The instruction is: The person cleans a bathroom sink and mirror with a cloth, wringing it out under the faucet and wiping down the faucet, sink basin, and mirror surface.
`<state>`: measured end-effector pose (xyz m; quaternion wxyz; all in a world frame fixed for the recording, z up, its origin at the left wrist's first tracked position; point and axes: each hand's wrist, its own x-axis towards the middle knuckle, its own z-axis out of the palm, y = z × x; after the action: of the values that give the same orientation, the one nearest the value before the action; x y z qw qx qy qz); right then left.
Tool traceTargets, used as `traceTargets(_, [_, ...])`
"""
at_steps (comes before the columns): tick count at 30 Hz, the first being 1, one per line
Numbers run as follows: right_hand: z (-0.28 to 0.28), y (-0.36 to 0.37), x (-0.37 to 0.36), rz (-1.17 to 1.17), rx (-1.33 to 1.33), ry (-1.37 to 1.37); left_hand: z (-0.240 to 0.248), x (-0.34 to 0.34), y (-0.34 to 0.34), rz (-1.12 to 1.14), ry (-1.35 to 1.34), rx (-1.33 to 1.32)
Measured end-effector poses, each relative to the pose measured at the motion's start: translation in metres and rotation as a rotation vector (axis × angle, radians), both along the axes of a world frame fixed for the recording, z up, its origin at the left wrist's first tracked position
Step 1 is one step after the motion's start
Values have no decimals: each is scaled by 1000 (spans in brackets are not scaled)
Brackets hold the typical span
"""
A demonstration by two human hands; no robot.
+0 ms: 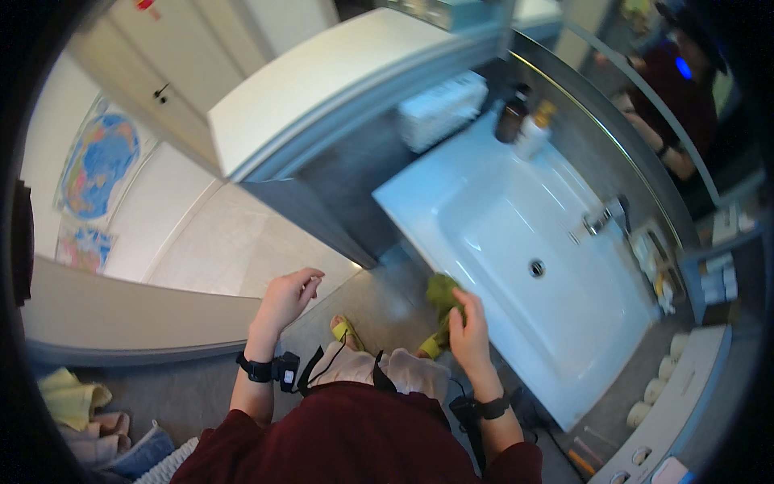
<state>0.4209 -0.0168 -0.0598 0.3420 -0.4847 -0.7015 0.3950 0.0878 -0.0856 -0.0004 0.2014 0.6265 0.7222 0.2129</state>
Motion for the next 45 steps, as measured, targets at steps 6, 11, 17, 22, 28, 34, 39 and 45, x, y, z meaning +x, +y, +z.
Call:
traceTargets(6, [-5,-41,-184,468,-29,-23,-12,-125,-97,211,-52,97])
traceTargets(11, [19,-74,-350,805,-143,-38,-24,-239,-173,379,-97,71])
traceTargets(17, [17,-82,-498,1003,26,16,-43,-347,-224,511,-88,128])
traceTargets(22, [45,-72,-601,1135,-60,105,-21,-392,-176,429,-202,533])
traceTargets(28, [22,-22,-717,1236,-4,151,-42,-496,-133,430,-85,427])
traceTargets(34, [8,39,-847,1295,42,-108,-33,-615,-84,610,-255,222])
traceTargets(39, [8,81,-954,1402,-243,-200,-3,-722,-59,653,-158,339])
traceTargets(45, [20,78,-1076,1439,-92,-80,-4,-804,-85,765,-58,370])
